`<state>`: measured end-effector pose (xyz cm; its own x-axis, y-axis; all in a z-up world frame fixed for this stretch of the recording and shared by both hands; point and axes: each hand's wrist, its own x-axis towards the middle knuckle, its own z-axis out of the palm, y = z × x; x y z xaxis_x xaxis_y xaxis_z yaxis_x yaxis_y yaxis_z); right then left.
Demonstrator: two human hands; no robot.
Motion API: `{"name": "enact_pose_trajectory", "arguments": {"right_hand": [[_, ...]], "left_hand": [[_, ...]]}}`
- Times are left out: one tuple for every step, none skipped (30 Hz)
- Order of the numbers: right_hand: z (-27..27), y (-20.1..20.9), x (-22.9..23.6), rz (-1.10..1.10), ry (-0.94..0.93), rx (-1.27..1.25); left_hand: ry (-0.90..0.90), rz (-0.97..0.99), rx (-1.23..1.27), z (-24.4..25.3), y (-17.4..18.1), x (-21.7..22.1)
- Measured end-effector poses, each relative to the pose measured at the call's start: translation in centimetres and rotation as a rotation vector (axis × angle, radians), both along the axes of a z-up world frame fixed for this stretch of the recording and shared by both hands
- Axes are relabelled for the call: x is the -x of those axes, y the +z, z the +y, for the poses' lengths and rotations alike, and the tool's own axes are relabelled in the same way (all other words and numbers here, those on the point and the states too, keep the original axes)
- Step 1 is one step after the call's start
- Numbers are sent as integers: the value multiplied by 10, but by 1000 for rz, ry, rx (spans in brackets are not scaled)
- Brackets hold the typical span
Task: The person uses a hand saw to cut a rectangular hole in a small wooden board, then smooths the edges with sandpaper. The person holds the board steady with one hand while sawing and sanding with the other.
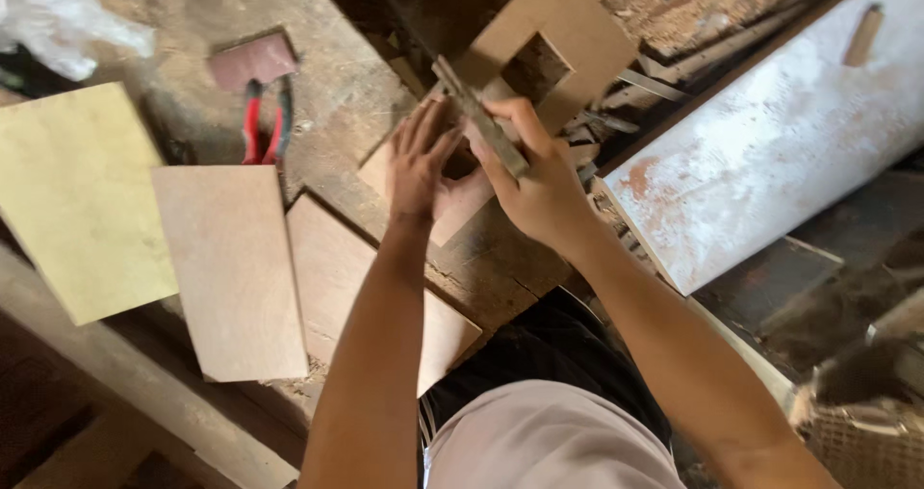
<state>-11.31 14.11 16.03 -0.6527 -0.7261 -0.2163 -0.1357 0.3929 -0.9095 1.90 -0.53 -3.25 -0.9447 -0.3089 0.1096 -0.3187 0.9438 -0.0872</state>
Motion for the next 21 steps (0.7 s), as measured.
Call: {"name": "enact_pose_trajectory", "arguments": {"right_hand": [[5,12,-1,232,42,166],[16,25,-5,460,94,332],[34,40,-9,297,66,239],[57,56,-16,132,42,147],[76,67,-21,7,13,8],[95,75,-24,-119,-13,-131],[111,80,-27,-89,-7,-131],[121,83,-30,-58,0,-132],[127,84,-30,-48,-15,-147],[125,79,-27,-37,-31,-163],[124,78,-25,-28,-46,-181],[111,66,-22,33,6,-115],[94,52,-16,89,62,-47],[81,44,-12,27,51,-23],[67,35,-9,-38,37,0],[57,27,-7,4,42,15],[44,20,-2,50,51,39],[30,15,3,57,57,43],[19,13,5,66,54,41],[15,16,5,74,50,39],[16,21,4,44,47,23]], "left_hand": [[-2,16,-158,1,0,1],[-4,33,-316,2,2,1],[1,57,-462,-1,5,4],[-3,79,-476,-2,8,6],[-7,100,-491,-2,13,7],[-12,120,-506,-2,17,7],[-5,135,-533,1,20,7],[2,149,-561,3,23,7],[9,164,-586,2,24,8],[4,142,-559,1,25,9],[0,118,-535,1,25,8],[-4,94,-511,1,25,8],[-2,92,-511,1,25,7],[0,90,-511,0,23,7],[1,86,-514,1,22,5],[-7,89,-520,3,22,4],[-13,96,-517,1,22,5],[-18,104,-513,-1,22,6],[-11,99,-515,-2,22,7],[-4,94,-517,-2,23,7],[4,88,-523,0,24,6]]}}
